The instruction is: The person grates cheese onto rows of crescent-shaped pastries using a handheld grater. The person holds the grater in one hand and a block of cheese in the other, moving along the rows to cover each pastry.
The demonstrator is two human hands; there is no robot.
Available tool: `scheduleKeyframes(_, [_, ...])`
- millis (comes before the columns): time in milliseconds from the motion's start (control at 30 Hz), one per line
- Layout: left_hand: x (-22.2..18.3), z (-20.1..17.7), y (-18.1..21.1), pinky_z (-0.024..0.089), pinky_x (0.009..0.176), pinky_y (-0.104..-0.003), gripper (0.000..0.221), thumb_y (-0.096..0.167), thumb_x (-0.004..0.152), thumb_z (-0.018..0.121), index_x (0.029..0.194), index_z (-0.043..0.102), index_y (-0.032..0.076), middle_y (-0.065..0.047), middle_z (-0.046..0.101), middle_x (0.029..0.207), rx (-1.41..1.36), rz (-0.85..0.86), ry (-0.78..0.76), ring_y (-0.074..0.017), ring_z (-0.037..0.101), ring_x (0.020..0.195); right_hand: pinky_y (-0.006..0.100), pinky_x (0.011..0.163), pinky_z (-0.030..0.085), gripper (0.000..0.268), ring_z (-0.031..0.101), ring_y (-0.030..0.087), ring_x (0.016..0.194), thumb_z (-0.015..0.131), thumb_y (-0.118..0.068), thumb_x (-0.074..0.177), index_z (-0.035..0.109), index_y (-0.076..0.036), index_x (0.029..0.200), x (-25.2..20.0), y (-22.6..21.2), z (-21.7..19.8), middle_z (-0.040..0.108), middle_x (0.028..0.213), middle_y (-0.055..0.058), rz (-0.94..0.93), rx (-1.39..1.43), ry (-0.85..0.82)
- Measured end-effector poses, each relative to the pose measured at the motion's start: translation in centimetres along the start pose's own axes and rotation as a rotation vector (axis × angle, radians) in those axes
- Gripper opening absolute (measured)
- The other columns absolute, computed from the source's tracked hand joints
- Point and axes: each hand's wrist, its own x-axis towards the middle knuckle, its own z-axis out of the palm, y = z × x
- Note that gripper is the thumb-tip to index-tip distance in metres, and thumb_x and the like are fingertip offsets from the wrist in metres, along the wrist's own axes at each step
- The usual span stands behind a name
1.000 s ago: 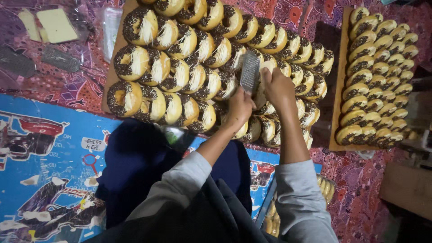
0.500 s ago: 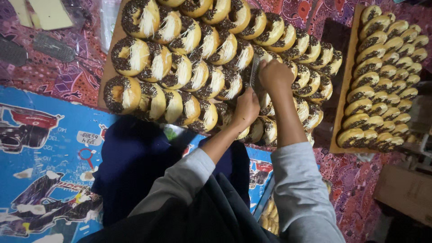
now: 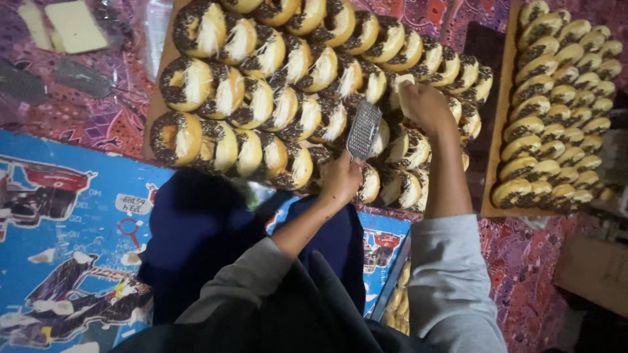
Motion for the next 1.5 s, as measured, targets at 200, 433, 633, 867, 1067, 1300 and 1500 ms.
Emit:
scheduleKeyframes(200, [4.6, 4.9, 1.4, 0.056, 0.069, -0.045, 0.019, 0.014, 0.1, 0.049, 0.106, 0.059, -0.002, -0.021, 0.072, 0.085, -0.125, -0.037, -0.082, -0.0355, 0.074, 0.074, 0.054, 0.09, 0.05, 0.06, 0.067, 0.05, 0.098, 0.042, -0.049, 0.105, 0.071, 0.004, 0.104, -4.4, -0.3, -1.5, 0.069, 0.099, 0.033, 0.062, -0.073, 0.062])
scheduleKeyframes(433, [7.9, 8.3, 0.1, 0.053, 0.082, -0.056, 0.03, 0.007, 0.097, 0.048, 0.124, 0.058, 0.001, -0.032, 0.07, 0.097, 0.01, 0.111, 0.008, -0.051, 0.065, 0.096, 0.057, 0.084, 0.053, 0.055, 0.069, 0.048, 0.092, 0.041, -0.045, 0.106, 0.072, 0.001, 0.105, -1.8, 0.4, 2.3, 0.071, 0.096, 0.03, 0.077, -0.31, 0.09])
scheduleKeyframes(633, [7.2, 8.1, -0.7, 0.051, 0.084, -0.056, 0.03, 0.009, 0.099, 0.046, 0.126, 0.055, 0.002, -0.031, 0.07, 0.102, -0.054, 0.168, 0.017, -0.0532, 0.064, 0.101, 0.056, 0.085, 0.054, 0.059, 0.069, 0.048, 0.094, 0.037, -0.045, 0.106, 0.073, 0.002, 0.103, 3.1, 1.6, 4.7, 0.072, 0.097, 0.03, 0.065, -0.386, 0.116])
scheduleKeyframes(867, [1.0, 4.6, 1.0, 0.052, 0.08, -0.055, 0.019, 0.016, 0.099, 0.051, 0.106, 0.059, 0.001, -0.026, 0.071, 0.091, 0.096, -0.043, -0.092, -0.0471, 0.069, 0.086, 0.054, 0.091, 0.052, 0.064, 0.07, 0.047, 0.097, 0.033, -0.046, 0.108, 0.073, 0.004, 0.104, 5.3, 3.2, 3.6, 0.071, 0.101, 0.03, 0.107, -0.261, -0.043])
scheduleKeyframes(1067, [-1.4, 4.1, 2.7, 0.05, 0.073, -0.057, 0.018, 0.017, 0.091, 0.059, 0.101, 0.068, 0.004, -0.024, 0.07, 0.085, 0.25, 0.127, 0.025, -0.0481, 0.067, 0.078, 0.047, 0.088, 0.049, 0.065, 0.067, 0.042, 0.096, 0.041, -0.052, 0.103, 0.071, 0.005, 0.097, 2.1, 6.3, -0.9, 0.07, 0.097, 0.027, 0.046, 0.074, -0.059])
scheduleKeyframes(1300, [3.3, 9.2, 2.8, 0.052, 0.055, -0.042, 0.02, 0.017, 0.1, 0.053, 0.096, 0.062, 0.0, -0.012, 0.064, 0.066, -0.145, -0.064, -0.139, -0.028, 0.067, 0.057, 0.049, 0.079, 0.05, 0.064, 0.067, 0.039, 0.079, 0.04, -0.051, 0.105, 0.067, 0.005, 0.089, -3.2, 7.1, -3.4, 0.067, 0.081, 0.026, 0.118, 0.122, -0.01])
scheduleKeyframes(1500, [7.8, 13.9, 0.6, 0.053, 0.054, -0.043, 0.019, 0.015, 0.099, 0.05, 0.1, 0.059, -0.001, -0.015, 0.066, 0.067, -0.086, -0.088, -0.094, -0.0289, 0.07, 0.057, 0.058, 0.082, 0.051, 0.057, 0.067, 0.049, 0.088, 0.042, -0.046, 0.107, 0.072, 0.001, 0.097, -2.6, 7.6, -1.2, 0.07, 0.09, 0.03, -0.045, -0.168, 0.135])
